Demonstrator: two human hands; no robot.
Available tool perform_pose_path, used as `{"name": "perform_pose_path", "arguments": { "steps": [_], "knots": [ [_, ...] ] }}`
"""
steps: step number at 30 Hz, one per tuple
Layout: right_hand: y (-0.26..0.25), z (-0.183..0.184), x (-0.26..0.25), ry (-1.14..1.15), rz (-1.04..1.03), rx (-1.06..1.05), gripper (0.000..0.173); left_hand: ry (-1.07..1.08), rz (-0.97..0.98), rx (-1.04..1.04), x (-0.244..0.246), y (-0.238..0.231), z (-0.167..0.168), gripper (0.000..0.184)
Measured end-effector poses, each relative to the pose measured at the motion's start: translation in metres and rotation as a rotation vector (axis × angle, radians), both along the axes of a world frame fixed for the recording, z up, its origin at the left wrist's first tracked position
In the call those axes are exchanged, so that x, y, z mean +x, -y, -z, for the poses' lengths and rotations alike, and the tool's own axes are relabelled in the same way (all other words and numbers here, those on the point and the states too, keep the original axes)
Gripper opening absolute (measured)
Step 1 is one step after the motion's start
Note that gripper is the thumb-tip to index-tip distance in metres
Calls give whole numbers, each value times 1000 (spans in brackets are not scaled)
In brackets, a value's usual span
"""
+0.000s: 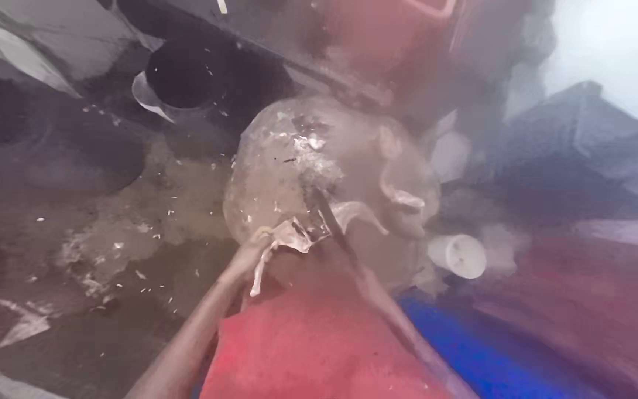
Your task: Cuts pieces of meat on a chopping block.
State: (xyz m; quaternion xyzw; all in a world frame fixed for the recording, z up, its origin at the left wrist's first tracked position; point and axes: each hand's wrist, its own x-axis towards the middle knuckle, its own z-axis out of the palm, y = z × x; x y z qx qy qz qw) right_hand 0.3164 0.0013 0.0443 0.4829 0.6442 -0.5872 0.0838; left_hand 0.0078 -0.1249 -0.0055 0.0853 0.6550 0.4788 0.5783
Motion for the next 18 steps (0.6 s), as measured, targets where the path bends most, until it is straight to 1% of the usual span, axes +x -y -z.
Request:
{"name": "perform_pose_path", "arguments": {
  "steps": [2,4,5,6,7,8,9,10,11,12,13,14,16,17,18],
  "knots": [
    [-1,17,9,65,-69,-60,42,14,-74,57,-9,-7,-12,18],
    [3,26,13,77,-81,-59,44,16,-98,207,-24,-12,-29,14],
    [3,24,11,78,-90,-45,44,7,-86,283,-31,-16,-42,13],
    [6,25,10,73,-96,-31,44,-32,-71,308,-33,-22,-66,14],
    [9,26,7,58,-93,-18,44,-133,-32,241,-29,-34,-108,15],
    [11,29,5,35,-76,-1,45,-285,41,3,-18,-55,-169,20],
    [14,32,4,8,-45,22,43,-382,174,-293,-11,-80,-220,30],
    [16,35,4,10,-14,33,44,-347,357,-500,-18,-100,-241,43],
    [18,37,7,15,16,41,45,-772,346,-233,-17,-79,-175,37],
    [19,40,13,21,49,49,45,-1091,316,-2,-29,-65,-99,36],
    [23,41,22,20,89,57,44,-1173,371,72,-39,-59,-52,36],
    [26,39,30,18,132,85,42,-1112,481,43,-40,-59,-33,36],
    [37,29,51,58,203,147,36,-872,735,-75,-14,-54,-22,38],
    [40,24,61,106,222,160,36,-813,818,-126,3,-50,-15,40],
    [42,26,71,150,242,167,38,-812,874,-167,18,-47,-8,40]
  ]
}}
